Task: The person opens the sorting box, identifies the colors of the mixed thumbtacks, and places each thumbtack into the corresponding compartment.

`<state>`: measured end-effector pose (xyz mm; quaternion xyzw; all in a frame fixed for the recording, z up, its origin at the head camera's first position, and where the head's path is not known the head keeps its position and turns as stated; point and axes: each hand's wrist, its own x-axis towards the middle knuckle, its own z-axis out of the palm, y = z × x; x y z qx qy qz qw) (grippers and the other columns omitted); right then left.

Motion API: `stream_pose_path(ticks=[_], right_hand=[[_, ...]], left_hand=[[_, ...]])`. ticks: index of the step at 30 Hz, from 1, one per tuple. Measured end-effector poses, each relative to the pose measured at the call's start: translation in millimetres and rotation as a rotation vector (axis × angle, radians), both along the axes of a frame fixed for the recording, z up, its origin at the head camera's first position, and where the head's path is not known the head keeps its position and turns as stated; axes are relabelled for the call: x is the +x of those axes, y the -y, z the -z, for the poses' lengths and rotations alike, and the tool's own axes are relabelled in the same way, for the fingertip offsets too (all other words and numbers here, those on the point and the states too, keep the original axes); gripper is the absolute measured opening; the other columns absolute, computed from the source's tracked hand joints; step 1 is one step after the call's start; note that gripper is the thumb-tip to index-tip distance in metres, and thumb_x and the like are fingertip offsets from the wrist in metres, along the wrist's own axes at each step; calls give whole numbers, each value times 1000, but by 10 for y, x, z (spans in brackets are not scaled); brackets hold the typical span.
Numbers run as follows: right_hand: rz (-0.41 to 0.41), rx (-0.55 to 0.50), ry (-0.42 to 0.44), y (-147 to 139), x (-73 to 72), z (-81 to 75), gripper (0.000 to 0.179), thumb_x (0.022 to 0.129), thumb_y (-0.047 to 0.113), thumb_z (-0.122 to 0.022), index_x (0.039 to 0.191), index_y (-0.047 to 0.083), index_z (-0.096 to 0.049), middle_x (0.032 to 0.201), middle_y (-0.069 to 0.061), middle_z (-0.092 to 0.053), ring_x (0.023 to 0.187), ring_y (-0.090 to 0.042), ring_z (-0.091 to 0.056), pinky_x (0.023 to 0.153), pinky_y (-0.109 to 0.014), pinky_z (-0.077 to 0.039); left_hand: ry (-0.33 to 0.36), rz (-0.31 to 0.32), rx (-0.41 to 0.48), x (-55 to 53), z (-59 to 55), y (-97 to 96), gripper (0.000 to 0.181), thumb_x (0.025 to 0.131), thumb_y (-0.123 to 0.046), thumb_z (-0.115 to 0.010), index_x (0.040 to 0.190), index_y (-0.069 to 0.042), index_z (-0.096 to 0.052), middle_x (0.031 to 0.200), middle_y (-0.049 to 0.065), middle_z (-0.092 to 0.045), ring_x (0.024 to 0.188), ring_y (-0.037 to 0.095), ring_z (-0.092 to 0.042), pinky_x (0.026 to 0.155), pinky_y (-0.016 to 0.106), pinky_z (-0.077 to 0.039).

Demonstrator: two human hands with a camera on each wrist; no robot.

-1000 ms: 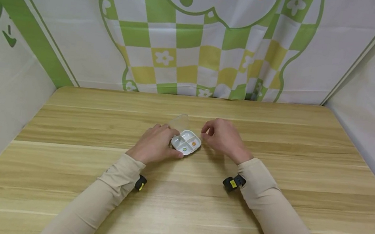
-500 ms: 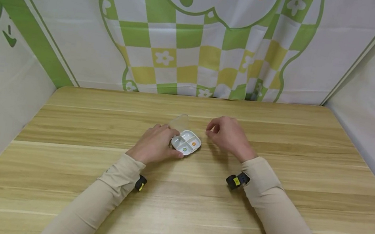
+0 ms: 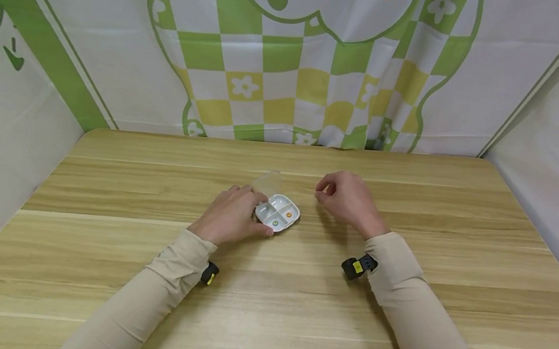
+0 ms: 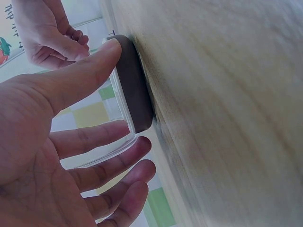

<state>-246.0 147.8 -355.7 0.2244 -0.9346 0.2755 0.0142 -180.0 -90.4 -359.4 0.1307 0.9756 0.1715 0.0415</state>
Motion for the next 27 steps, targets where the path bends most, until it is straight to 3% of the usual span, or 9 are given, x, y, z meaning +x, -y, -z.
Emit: stream_pose_path(ticks=[13, 27], right_hand=[[86, -20, 20, -154, -56, -32, 14, 94, 13, -68, 99, 4, -77, 83, -8, -67, 75, -23, -60, 68, -37, -44], [122, 6, 24, -242, -112, 20, 12, 91, 12, -71, 95, 3, -77, 79, -7, -68, 69, -21, -58, 65, -36, -44]], left_hand=[[0, 2, 2, 2, 4, 3, 63, 80, -40, -87, 128, -3, -67, 122, 11, -65, 105, 28, -55, 91, 44, -44], [-5, 2, 4, 5, 5, -2, 63, 80, -41, -87, 127, -3, -68, 121, 11, -65, 105, 29, -55, 91, 44, -44]])
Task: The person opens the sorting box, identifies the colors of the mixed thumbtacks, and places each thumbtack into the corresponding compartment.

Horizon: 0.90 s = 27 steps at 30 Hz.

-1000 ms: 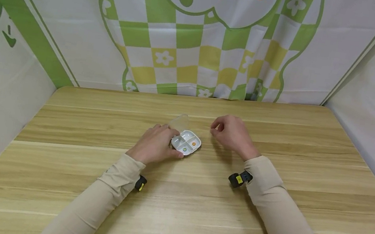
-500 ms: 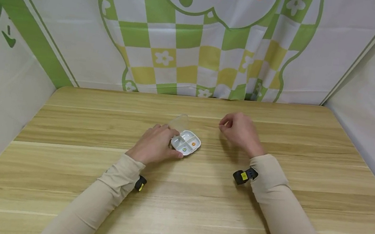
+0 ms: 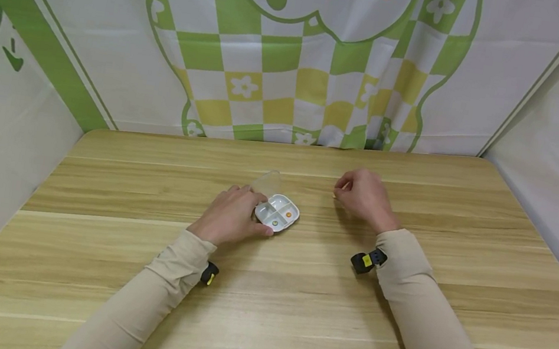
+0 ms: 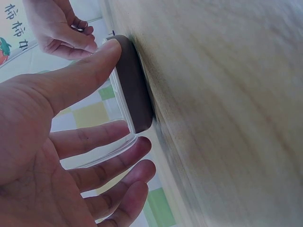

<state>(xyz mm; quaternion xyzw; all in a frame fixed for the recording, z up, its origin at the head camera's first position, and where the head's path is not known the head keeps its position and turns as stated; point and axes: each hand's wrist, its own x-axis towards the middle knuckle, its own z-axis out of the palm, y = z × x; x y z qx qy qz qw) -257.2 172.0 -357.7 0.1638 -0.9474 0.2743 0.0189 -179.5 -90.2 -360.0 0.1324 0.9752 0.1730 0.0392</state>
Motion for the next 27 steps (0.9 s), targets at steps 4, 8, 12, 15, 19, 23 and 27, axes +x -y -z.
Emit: stream_pose_path(ticks=[4, 8, 12, 15, 19, 23, 27], right_hand=[[5, 15, -3, -21, -13, 19, 12, 90, 11, -71, 94, 3, -78, 78, -8, -68, 67, -21, -58, 63, -35, -43], [7, 20, -5, -39, -26, 38, 11, 89, 11, -71, 93, 3, -78, 77, -7, -68, 68, -21, -59, 63, -34, -44], [11, 27, -19, -52, -36, 61, 11, 87, 10, -70, 91, 3, -78, 76, -6, -68, 70, -22, -60, 64, -35, -44], [13, 33, -28, -57, -44, 75, 11, 86, 9, -69, 89, 3, -78, 76, -7, -68, 70, -23, -61, 65, -35, -44], [12, 46, -24, -61, -50, 87, 12, 86, 9, -68, 89, 4, -78, 76, -7, -69, 70, -24, -61, 65, -36, -45], [12, 56, -17, -67, -48, 93, 12, 87, 9, -68, 90, 4, -79, 76, -7, -69, 69, -24, -61, 64, -37, -45], [12, 60, -15, -68, -45, 101, 12, 88, 9, -68, 90, 4, -79, 76, -7, -70, 70, -24, -61, 64, -37, -46]], left_hand=[[-3, 2, -1, -4, 4, 5, 63, 80, -40, -87, 127, -3, -68, 122, 11, -65, 105, 29, -55, 91, 45, -44], [-3, 3, -4, -4, 1, 6, 63, 80, -41, -86, 127, -3, -67, 123, 12, -64, 106, 29, -55, 91, 45, -44], [-4, 5, -2, -3, -2, 5, 63, 80, -41, -86, 127, -3, -67, 122, 12, -65, 105, 29, -55, 91, 45, -44], [-6, 6, 1, -3, -1, 6, 64, 80, -41, -86, 127, -3, -67, 122, 12, -64, 105, 29, -55, 91, 45, -44], [-6, 7, 1, -2, -3, 7, 63, 80, -41, -87, 127, -3, -67, 122, 12, -65, 105, 29, -55, 91, 45, -44], [-4, 5, 3, 2, -7, 6, 63, 80, -41, -87, 126, -3, -68, 121, 11, -65, 104, 29, -55, 91, 45, -44], [-1, 2, 4, 2, -7, 6, 62, 80, -41, -87, 126, -3, -68, 122, 11, -65, 105, 28, -55, 92, 45, -44]])
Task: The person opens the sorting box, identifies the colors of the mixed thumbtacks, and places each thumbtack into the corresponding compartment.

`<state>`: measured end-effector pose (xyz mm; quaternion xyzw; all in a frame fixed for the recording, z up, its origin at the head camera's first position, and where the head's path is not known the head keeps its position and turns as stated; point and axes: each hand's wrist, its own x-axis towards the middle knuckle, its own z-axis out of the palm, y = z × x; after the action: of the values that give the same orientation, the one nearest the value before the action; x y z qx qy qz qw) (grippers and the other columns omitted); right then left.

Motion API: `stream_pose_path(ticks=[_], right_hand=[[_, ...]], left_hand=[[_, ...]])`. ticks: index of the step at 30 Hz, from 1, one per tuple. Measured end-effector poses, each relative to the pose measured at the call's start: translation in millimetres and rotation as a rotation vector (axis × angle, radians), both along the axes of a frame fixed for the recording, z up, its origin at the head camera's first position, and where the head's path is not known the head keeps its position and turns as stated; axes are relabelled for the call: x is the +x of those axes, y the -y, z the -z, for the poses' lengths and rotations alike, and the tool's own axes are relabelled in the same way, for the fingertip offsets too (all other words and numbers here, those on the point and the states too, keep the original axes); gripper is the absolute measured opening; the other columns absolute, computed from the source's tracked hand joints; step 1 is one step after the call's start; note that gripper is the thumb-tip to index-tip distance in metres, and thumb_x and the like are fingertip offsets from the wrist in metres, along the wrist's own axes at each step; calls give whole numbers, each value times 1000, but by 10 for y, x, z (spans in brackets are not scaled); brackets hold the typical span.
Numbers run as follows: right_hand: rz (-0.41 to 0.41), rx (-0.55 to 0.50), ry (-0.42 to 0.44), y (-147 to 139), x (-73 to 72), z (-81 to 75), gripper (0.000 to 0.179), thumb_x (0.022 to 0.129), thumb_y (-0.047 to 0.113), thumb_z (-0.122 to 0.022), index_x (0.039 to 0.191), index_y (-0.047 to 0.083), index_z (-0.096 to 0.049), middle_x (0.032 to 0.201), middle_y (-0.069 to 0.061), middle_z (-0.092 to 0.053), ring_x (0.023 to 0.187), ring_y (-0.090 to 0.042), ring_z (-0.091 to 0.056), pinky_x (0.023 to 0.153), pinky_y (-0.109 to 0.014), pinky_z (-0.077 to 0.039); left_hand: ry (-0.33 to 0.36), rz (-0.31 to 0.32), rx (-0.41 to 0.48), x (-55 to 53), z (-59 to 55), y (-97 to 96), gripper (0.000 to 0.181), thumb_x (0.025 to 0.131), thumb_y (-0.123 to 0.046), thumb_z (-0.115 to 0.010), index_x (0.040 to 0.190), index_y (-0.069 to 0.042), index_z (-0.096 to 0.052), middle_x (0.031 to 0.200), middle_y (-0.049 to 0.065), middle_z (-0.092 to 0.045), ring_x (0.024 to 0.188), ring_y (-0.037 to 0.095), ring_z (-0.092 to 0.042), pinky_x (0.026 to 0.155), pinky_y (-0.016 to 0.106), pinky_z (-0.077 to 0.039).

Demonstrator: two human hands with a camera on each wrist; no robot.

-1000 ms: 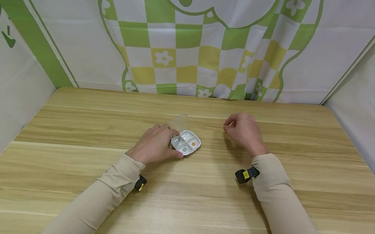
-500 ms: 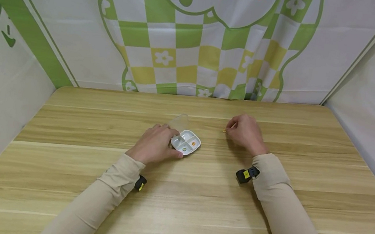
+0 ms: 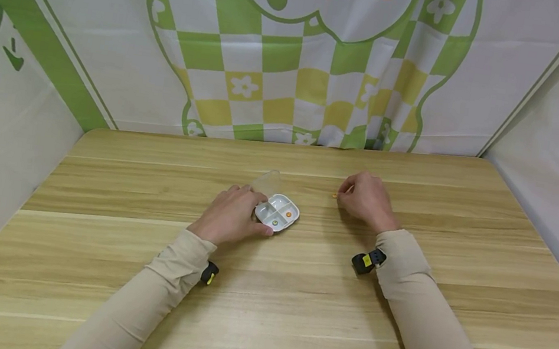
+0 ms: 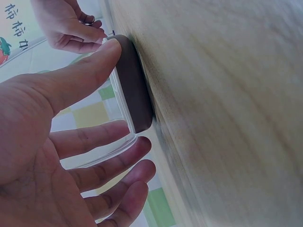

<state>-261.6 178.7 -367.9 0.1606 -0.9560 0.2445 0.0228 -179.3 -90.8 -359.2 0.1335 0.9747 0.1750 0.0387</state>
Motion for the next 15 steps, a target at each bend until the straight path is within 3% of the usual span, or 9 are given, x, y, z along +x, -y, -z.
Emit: stream_pose_path(ticks=[15], right_hand=[[5, 34, 1, 2, -21, 56, 11, 87, 11, -70, 89, 5, -78, 74, -6, -69, 71, -25, -63, 66, -41, -48]], left_hand=[[3, -3, 1, 2, -1, -2, 64, 80, -40, -87, 128, -3, -67, 124, 11, -64, 106, 29, -55, 93, 45, -44]])
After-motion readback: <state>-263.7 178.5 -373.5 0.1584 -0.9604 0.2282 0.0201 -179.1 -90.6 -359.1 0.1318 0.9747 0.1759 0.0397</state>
